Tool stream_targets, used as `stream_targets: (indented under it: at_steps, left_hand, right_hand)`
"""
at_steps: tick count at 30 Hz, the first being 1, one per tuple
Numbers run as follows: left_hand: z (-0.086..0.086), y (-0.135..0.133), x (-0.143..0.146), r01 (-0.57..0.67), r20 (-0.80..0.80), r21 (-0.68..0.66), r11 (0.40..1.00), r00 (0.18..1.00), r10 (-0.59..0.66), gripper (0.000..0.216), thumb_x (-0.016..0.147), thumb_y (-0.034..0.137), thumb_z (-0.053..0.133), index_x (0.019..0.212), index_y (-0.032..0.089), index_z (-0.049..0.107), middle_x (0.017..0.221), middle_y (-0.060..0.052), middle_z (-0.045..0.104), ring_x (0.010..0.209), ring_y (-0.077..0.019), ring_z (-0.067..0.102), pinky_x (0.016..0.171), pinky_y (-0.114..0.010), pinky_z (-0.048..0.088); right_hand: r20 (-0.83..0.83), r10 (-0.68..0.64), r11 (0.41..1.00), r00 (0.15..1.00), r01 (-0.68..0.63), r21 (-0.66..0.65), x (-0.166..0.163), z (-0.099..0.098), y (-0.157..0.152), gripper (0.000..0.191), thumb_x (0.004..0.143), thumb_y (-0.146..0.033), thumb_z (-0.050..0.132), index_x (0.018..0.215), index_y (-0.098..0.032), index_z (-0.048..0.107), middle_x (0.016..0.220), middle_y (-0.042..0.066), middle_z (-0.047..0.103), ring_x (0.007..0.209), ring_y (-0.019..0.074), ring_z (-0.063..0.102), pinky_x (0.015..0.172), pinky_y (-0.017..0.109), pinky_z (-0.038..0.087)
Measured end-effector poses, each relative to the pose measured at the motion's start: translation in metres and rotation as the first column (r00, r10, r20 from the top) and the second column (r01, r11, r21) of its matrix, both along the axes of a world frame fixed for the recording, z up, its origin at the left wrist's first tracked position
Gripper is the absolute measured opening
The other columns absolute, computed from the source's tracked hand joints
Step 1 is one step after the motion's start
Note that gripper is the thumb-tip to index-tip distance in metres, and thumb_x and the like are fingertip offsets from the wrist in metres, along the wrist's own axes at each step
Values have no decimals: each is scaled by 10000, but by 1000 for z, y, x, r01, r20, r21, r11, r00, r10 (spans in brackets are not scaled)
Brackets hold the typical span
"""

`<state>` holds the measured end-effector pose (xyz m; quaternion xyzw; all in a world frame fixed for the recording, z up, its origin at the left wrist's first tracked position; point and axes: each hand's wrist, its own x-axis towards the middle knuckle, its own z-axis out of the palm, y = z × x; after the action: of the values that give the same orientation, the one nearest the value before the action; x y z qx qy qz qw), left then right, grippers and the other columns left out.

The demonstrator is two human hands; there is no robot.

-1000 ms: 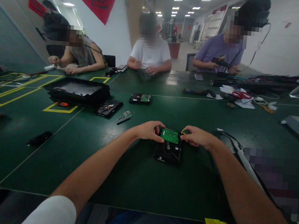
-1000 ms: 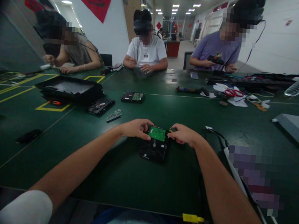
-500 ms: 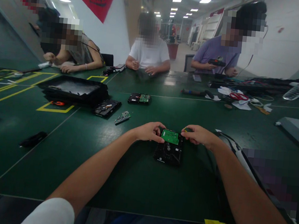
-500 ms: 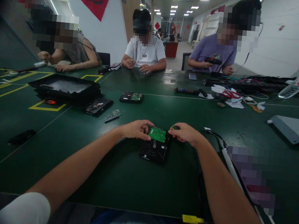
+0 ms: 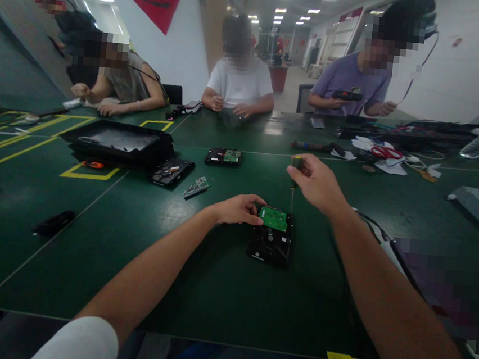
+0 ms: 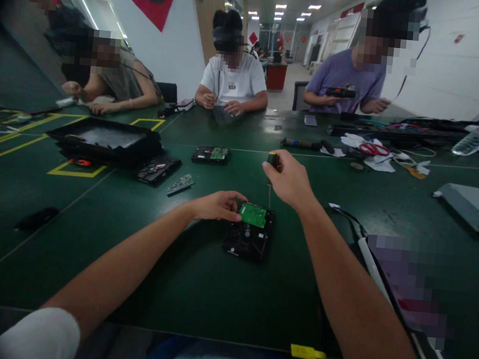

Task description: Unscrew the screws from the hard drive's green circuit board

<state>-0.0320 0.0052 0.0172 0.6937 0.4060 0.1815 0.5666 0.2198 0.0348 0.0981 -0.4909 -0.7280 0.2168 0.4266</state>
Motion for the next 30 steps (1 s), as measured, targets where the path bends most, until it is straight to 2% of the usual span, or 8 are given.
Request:
stream_targets:
  at_steps: [3, 8, 14, 22, 26, 30]
  left_hand:
    - [-3, 0, 0, 3, 13, 5, 1000, 1000, -3, 713, 780, 410, 851, 1391, 199, 549, 850, 13, 642, 666, -124, 578, 541, -236, 384]
    - [-4, 0, 3, -23, 14, -12, 1000, 1000, 24, 685, 788, 372, 849, 1375, 180, 553, 821, 21, 643, 650, -119, 569, 563, -244, 376]
    - [-10, 1, 4, -56, 62, 20, 998, 997, 55, 687, 766, 305, 863, 1360, 145, 558, 807, 30, 649, 719, -126, 605, 668, -263, 421]
    - [-9, -1, 5, -74, 28, 49, 996, 997, 73, 679, 755, 272, 858, 1359, 157, 569, 825, 21, 662, 737, -144, 630, 681, -280, 441]
    - [-7, -3, 7, -83, 6, 63, 995, 997, 83, 654, 765, 270, 840, 1350, 154, 573, 833, 19, 661, 728, -141, 629, 661, -274, 435]
    - [-11, -3, 9, -85, 6, 95, 992, 996, 85, 647, 769, 299, 842, 1337, 147, 573, 809, 26, 649, 693, -133, 607, 618, -261, 413]
  right_hand:
    - [26, -24, 995, 999, 21, 92, 2, -8, -2, 294, 905, -453, 709, 1083, -231, 635, 922, 36, 719, 790, 204, 672, 753, 368, 548]
    - [-108, 76, 997, 991, -73, 32, -4, -20, -8, 346, 930, -514, 678, 1126, -256, 557, 828, 0, 682, 615, 161, 646, 581, 307, 538]
    - [-160, 151, 988, 975, -150, 22, -19, -28, -20, 349, 946, -510, 669, 1151, -265, 530, 757, -21, 660, 596, 166, 668, 559, 302, 560]
    - [-293, 81, 993, 953, -53, 102, -8, -51, -43, 372, 983, -484, 638, 1234, -251, 492, 917, 15, 711, 680, 170, 715, 617, 326, 605]
    - [-369, 41, 992, 929, 6, 126, -4, -66, -45, 382, 981, -481, 641, 1245, -254, 484, 994, 36, 722, 700, 172, 721, 632, 335, 620]
    - [-382, 53, 990, 922, 1, 139, -7, -74, -43, 375, 983, -456, 647, 1256, -257, 486, 1021, 43, 722, 711, 174, 723, 645, 344, 627]
